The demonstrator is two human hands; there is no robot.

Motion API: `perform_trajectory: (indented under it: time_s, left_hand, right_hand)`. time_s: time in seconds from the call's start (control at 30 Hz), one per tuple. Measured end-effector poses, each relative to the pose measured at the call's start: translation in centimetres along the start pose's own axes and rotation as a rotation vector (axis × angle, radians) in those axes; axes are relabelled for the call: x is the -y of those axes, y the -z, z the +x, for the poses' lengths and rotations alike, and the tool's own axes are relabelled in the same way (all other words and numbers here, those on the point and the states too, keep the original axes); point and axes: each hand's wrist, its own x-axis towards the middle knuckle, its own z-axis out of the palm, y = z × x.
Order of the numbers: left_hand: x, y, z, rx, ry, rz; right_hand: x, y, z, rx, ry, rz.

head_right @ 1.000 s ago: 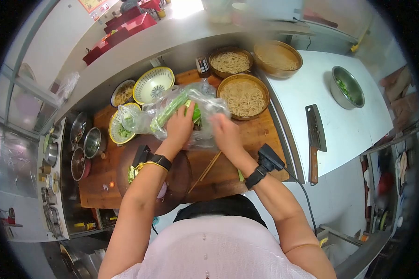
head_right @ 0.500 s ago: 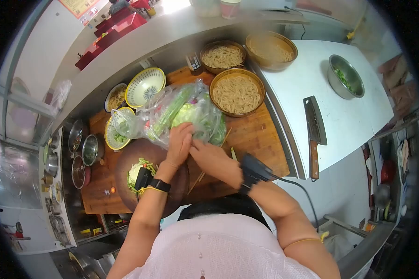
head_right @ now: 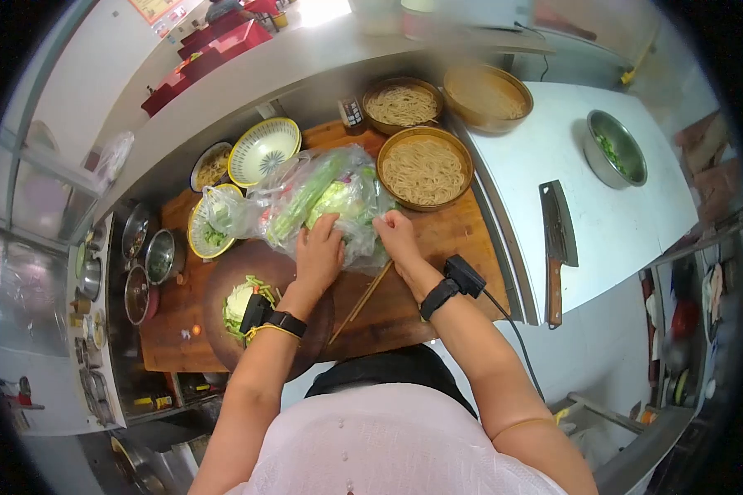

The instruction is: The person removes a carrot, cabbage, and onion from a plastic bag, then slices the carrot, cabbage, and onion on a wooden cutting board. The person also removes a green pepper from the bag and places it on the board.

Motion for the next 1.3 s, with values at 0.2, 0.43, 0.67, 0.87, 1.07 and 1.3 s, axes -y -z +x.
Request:
perform_trajectory:
  time_s: [0.2,0.43,0.67,0.87,1.07,1.3]
  left_hand:
    - [-2.1,1.5,2.9,0.081,0.086,0.105]
    - [1.9,3.0,4.3,-0.236,0.608,-0.697]
    - [8.9,11.1,-17.1,-0.405,0.801,-0.422]
    - [5.1,9.7,-24.4,0.016,0.875,-0.384]
    - [5.3,6.7,-23.6,-0.15,0.802,-0.06]
    - [5.5,6.2,-24.2,-0.091,0.795,-0.454]
  right_hand:
    - [11.2,-2.7,-0.9,0.285,0.06,0.249]
    - [13.0,1.4,-1.7,0.401,0.198,-0.085]
    - [-0.7,9.5,-10.1,0.174,0.385,-0.494]
    - [-1.6,2.0,-16.5,0.54,0.407,-0.664]
    - [0.1,-12.3,-16.1,0.683,0.749,-0.735]
    - [-3.7,-16.2,-15.8,0.789,0.814,-1.046]
